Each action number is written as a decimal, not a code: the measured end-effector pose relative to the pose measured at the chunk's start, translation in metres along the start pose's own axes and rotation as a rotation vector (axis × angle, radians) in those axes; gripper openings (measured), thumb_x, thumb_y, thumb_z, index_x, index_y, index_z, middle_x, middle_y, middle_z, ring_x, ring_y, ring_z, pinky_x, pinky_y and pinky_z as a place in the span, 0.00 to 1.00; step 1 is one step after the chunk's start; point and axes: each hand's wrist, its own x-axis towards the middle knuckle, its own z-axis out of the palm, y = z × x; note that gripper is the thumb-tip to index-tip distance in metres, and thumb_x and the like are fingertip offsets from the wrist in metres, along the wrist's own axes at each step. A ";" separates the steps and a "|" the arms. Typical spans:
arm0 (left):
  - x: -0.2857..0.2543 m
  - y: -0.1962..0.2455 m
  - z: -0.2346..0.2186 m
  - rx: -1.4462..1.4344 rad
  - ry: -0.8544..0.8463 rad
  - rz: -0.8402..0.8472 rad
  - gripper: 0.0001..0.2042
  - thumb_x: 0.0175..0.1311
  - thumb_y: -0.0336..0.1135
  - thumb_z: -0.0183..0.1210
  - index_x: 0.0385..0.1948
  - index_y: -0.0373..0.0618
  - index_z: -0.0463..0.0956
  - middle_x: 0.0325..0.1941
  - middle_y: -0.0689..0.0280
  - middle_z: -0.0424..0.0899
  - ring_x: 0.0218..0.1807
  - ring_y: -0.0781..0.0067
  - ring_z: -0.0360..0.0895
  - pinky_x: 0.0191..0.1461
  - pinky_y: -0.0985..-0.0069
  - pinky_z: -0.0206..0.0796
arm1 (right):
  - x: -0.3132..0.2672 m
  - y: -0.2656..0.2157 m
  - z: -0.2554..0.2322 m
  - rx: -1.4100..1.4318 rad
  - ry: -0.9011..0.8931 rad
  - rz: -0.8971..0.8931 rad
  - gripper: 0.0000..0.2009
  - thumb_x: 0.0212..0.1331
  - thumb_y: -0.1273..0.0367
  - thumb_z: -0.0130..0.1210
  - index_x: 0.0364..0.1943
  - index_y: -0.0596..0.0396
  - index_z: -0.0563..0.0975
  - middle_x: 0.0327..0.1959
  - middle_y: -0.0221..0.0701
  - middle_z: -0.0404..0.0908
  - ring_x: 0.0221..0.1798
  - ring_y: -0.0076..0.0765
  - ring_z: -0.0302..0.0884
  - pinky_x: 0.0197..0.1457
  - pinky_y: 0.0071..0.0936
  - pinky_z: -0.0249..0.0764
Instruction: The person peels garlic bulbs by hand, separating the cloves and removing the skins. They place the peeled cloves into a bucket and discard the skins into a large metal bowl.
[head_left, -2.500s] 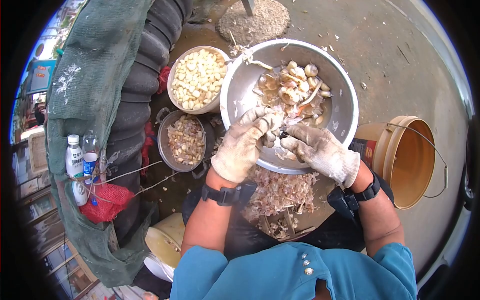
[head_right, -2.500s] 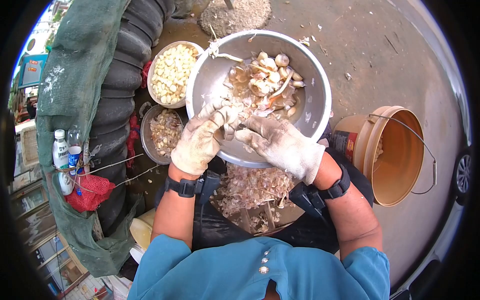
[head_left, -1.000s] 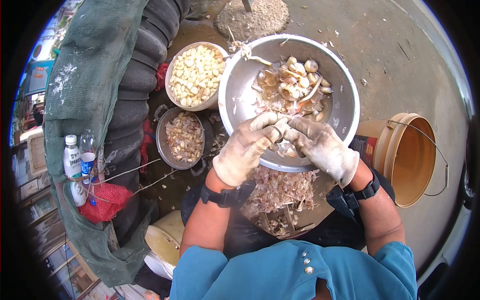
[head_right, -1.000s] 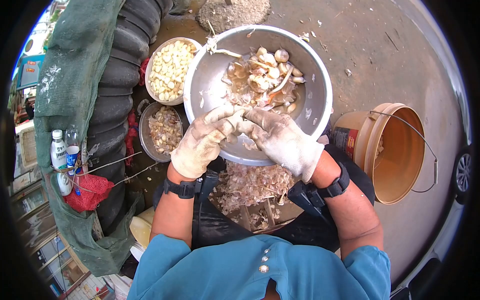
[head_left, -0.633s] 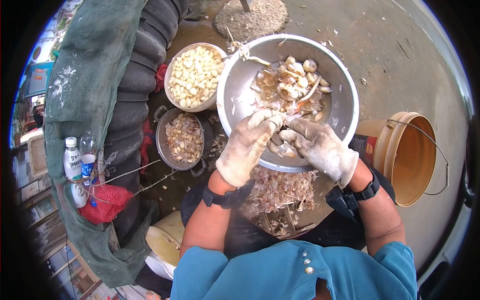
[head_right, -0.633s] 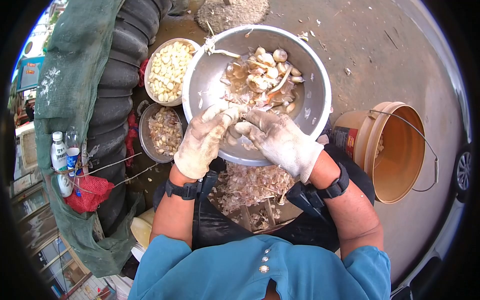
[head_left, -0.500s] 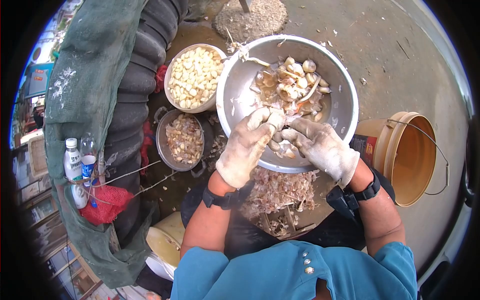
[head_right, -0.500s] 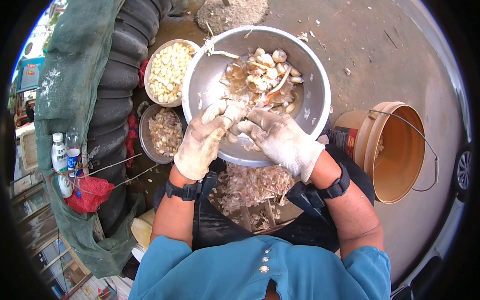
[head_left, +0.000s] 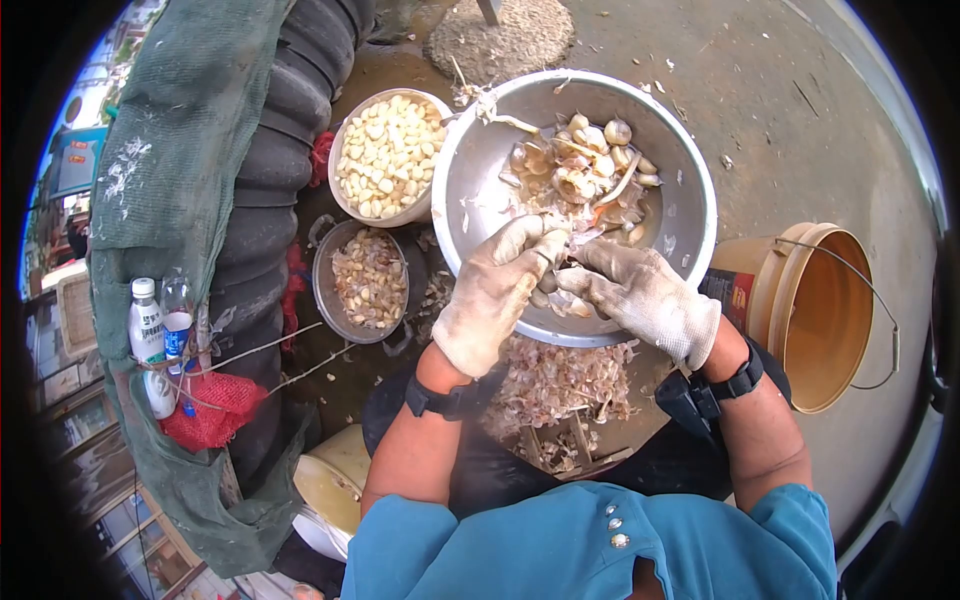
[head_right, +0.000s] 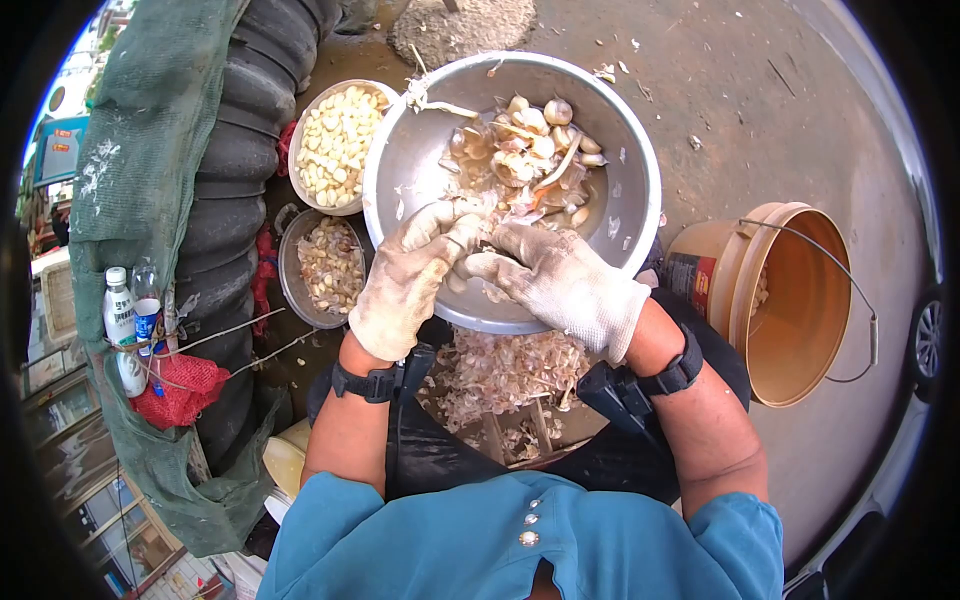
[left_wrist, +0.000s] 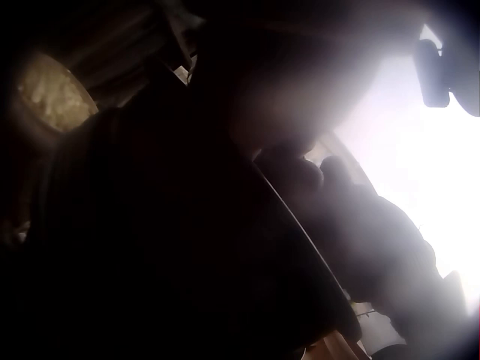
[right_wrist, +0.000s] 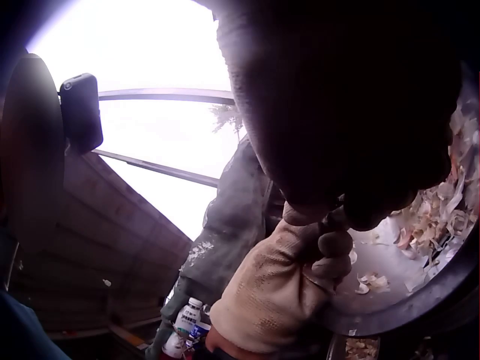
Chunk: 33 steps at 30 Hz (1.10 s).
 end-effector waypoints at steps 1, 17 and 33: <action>0.001 0.000 -0.001 0.000 0.000 0.000 0.11 0.71 0.28 0.50 0.51 0.36 0.74 0.46 0.64 0.79 0.36 0.83 0.75 0.39 0.83 0.70 | 0.001 -0.001 -0.001 0.029 0.043 0.009 0.20 0.67 0.62 0.55 0.57 0.59 0.74 0.49 0.35 0.82 0.49 0.25 0.77 0.56 0.27 0.73; 0.001 -0.006 0.001 -0.012 -0.176 -0.078 0.17 0.67 0.38 0.55 0.54 0.43 0.74 0.39 0.70 0.79 0.33 0.84 0.73 0.33 0.88 0.64 | 0.005 -0.002 0.009 0.149 0.342 0.011 0.14 0.63 0.62 0.60 0.44 0.57 0.76 0.32 0.23 0.79 0.32 0.13 0.73 0.33 0.15 0.71; 0.004 -0.014 0.003 0.106 -0.045 0.110 0.08 0.66 0.31 0.53 0.42 0.41 0.78 0.34 0.73 0.78 0.32 0.89 0.65 0.36 0.87 0.60 | 0.004 -0.008 0.009 0.550 0.200 0.228 0.12 0.66 0.55 0.55 0.35 0.47 0.74 0.21 0.14 0.66 0.19 0.09 0.55 0.20 0.12 0.48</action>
